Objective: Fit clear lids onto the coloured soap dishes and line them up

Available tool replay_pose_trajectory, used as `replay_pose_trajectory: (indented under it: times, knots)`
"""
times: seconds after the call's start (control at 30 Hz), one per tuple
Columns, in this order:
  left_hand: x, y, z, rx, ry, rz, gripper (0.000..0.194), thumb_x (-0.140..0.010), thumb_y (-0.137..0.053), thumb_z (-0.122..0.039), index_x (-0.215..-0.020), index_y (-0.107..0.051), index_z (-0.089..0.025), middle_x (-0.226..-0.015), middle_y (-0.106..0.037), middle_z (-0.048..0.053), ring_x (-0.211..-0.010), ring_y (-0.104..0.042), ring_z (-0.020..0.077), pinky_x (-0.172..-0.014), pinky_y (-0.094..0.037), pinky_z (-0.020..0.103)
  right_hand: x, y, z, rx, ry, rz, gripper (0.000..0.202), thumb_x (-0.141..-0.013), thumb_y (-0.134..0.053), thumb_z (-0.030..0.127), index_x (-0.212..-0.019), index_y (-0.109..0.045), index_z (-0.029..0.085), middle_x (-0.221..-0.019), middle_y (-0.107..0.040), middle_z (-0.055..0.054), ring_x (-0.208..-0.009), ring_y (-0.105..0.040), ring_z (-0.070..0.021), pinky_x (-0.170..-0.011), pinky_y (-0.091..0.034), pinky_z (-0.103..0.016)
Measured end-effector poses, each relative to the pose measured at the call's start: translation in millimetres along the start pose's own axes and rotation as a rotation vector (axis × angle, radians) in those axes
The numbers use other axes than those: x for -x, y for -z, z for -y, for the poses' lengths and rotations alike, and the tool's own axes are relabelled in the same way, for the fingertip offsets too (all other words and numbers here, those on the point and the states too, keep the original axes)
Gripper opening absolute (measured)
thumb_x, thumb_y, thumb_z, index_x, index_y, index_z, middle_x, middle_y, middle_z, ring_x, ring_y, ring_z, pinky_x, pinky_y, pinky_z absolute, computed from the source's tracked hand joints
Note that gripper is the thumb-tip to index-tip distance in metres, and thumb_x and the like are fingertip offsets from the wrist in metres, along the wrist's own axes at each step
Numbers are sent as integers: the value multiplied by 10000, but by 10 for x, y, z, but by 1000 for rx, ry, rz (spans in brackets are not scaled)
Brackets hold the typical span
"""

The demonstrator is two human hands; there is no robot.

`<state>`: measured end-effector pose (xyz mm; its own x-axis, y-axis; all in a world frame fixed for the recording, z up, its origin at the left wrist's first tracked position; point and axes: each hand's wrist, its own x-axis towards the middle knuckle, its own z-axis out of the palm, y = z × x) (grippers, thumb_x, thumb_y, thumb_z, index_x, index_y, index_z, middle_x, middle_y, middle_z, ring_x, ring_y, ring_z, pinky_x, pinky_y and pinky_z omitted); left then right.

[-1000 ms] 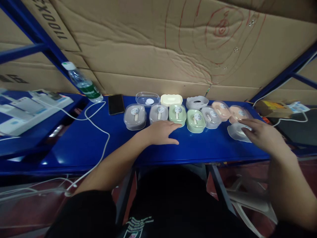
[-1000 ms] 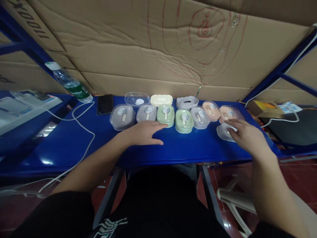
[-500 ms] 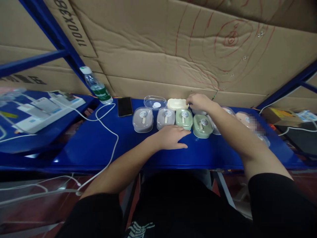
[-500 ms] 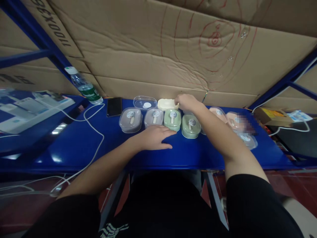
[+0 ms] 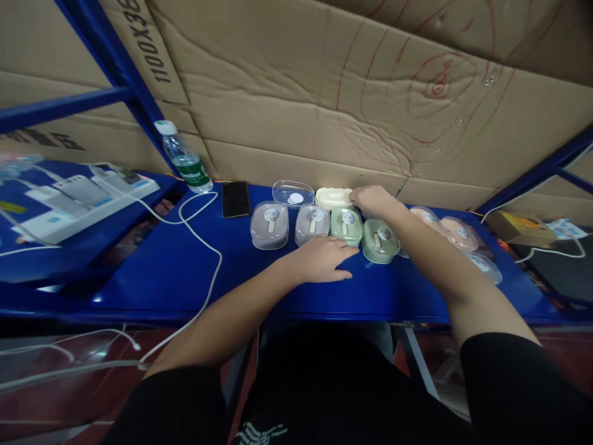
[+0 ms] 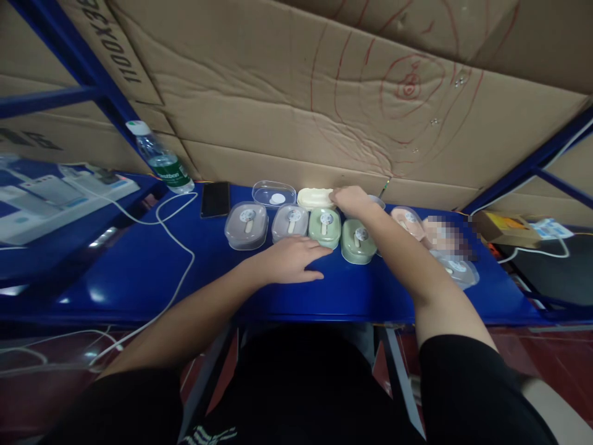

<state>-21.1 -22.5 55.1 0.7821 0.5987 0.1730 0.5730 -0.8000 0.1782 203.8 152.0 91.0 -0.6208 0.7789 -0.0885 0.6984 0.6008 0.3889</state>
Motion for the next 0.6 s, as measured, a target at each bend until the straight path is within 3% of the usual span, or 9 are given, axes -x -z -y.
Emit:
replay_pose_trajectory:
  times: [0.1,0.27,0.3,0.37,0.43,0.5,0.6]
  knots:
    - [5,-1,22,2,-10,-56,580,-1038,-791,-505,-1512,-715,-180,-1324,-817,147,-1226,-779,344,-1074,-585,480,70,-32,-80,-54,-33,-93,300,-1104,-523,248,-1238,-778,163,-1306,-829,-218,-1208,-774,-350,-922,-551,-398]
    - [17,12,46,-55,-80,-310,454,-1031,-817,-421,-1426,-764,-203,-1521,-716,172,-1458,-641,383,-1198,-524,559,320,-14,-159,-385,-50,-430,230,-1077,-541,305,-1181,-717,201,-1411,-790,-198,-1276,-725,-357,-1081,-546,-477]
    - [24,27,48,-79,-87,-357,465,-1020,-833,-403,-1435,-759,-208,-1581,-677,180,-1524,-588,402,-1240,-489,588,403,-2,-138,-470,-35,-493,219,-1087,-534,344,-1155,-697,215,-1398,-788,-180,-1257,-721,-340,-1079,-548,-472]
    - [46,67,50,-132,-72,-423,552,-982,-879,-390,-1491,-729,-236,-1697,-584,185,-1623,-482,441,-1307,-405,641,597,20,-53,-756,-8,-599,233,-1084,-569,459,-1074,-657,244,-1172,-805,-114,-1062,-724,-291,-957,-570,-429]
    - [73,108,47,-186,-21,-462,700,-941,-923,-402,-1581,-661,-292,-1792,-481,175,-1685,-390,479,-1338,-335,683,807,27,74,-1094,27,-595,286,-1028,-648,545,-972,-619,266,-892,-713,-22,-821,-642,-231,-776,-533,-361]
    - [95,137,38,-235,49,-482,831,-928,-932,-416,-1669,-564,-339,-1848,-399,167,-1720,-322,506,-1347,-287,711,992,10,219,-1310,54,-511,289,-965,-711,521,-885,-598,267,-812,-625,13,-746,-565,-198,-715,-476,-330]
    - [103,141,23,-280,103,-486,894,-971,-875,-460,-1743,-450,-309,-1859,-376,195,-1727,-306,518,-1351,-254,710,1147,-36,428,-1468,70,-409,280,-923,-676,463,-769,-551,266,-713,-510,35,-657,-453,-176,-646,-390,-318]
